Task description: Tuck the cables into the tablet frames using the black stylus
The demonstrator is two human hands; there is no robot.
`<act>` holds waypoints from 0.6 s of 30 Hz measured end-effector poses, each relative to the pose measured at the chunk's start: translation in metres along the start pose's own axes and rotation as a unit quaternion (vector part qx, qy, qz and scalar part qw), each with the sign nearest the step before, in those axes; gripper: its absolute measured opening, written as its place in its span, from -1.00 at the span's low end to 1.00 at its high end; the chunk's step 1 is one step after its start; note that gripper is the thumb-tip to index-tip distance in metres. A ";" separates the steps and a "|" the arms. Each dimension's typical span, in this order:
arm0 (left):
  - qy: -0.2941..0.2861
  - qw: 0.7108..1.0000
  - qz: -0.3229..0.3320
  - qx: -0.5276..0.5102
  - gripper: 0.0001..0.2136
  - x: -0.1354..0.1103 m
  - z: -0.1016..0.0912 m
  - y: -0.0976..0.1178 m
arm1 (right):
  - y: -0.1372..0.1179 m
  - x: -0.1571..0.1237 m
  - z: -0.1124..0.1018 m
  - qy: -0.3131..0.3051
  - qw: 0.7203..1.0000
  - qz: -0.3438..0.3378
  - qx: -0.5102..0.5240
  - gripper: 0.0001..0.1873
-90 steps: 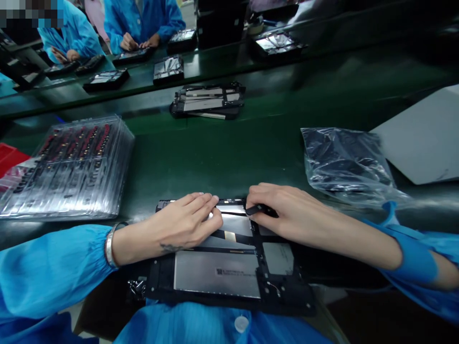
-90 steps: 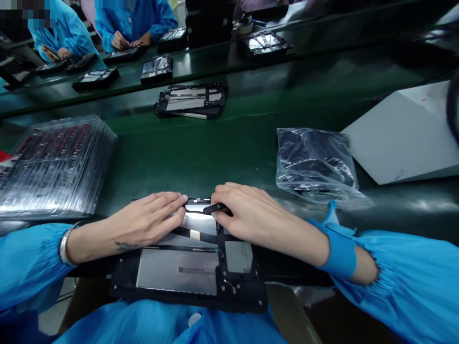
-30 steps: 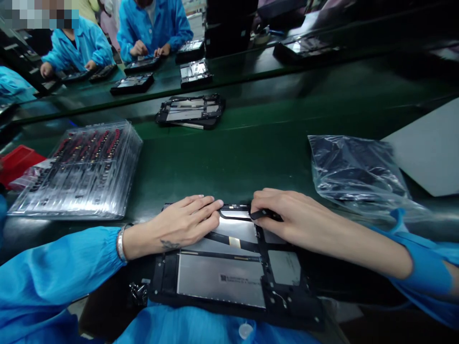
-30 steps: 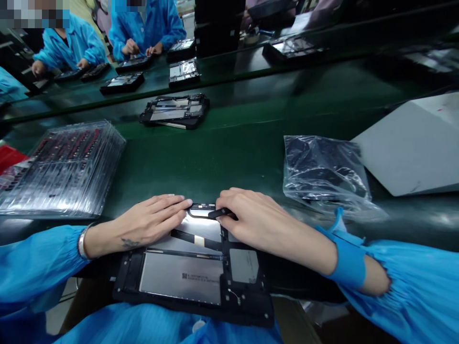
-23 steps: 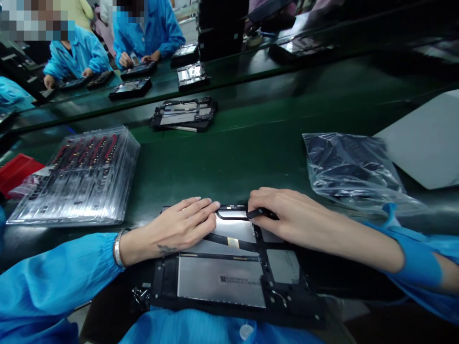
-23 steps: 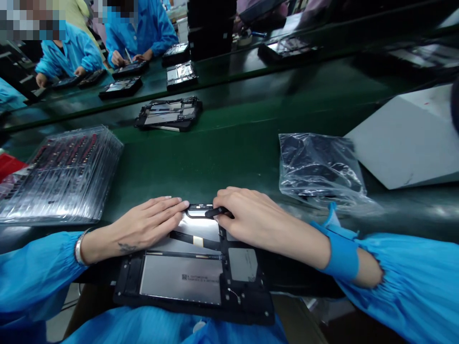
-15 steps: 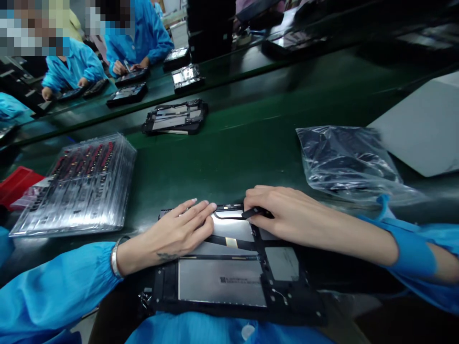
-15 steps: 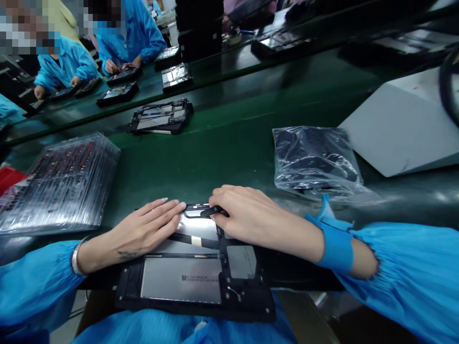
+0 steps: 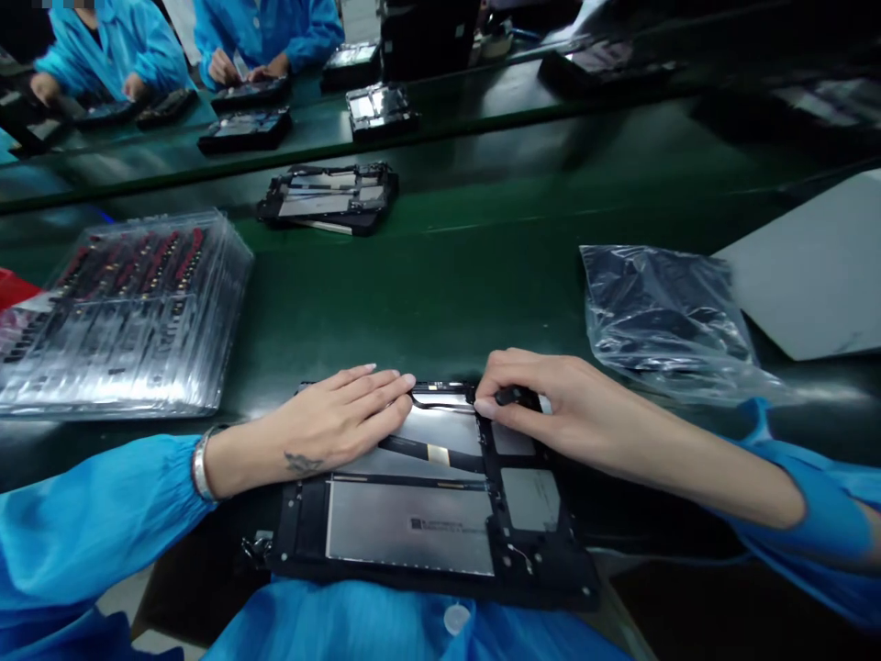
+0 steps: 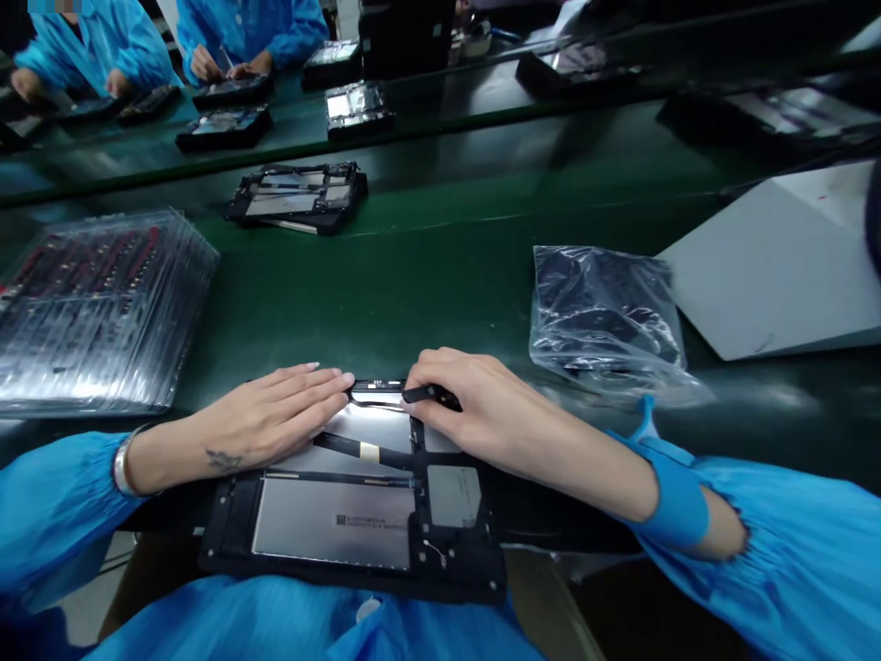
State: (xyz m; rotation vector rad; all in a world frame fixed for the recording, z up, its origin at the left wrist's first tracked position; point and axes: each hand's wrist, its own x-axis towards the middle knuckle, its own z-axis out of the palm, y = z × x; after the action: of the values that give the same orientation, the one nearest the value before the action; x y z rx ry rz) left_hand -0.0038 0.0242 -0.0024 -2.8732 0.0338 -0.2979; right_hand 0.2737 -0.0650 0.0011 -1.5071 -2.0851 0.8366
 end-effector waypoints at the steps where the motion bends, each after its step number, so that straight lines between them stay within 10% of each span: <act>1: 0.006 1.000 0.006 0.003 -0.72 0.000 0.000 0.000 | 0.000 0.000 0.001 0.010 1.000 0.001 -0.003 -0.67; 18: 0.026 0.999 0.024 0.007 -0.67 0.001 0.002 -0.006 | -0.004 -0.001 0.013 0.054 0.990 0.004 -0.128 -0.86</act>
State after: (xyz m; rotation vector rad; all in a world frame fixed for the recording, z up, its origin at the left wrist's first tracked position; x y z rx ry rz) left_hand -0.0025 0.0309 -0.0023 -2.8464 0.1100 -0.3621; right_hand 0.2628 -0.0693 -0.0052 -1.6509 -2.1721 0.4909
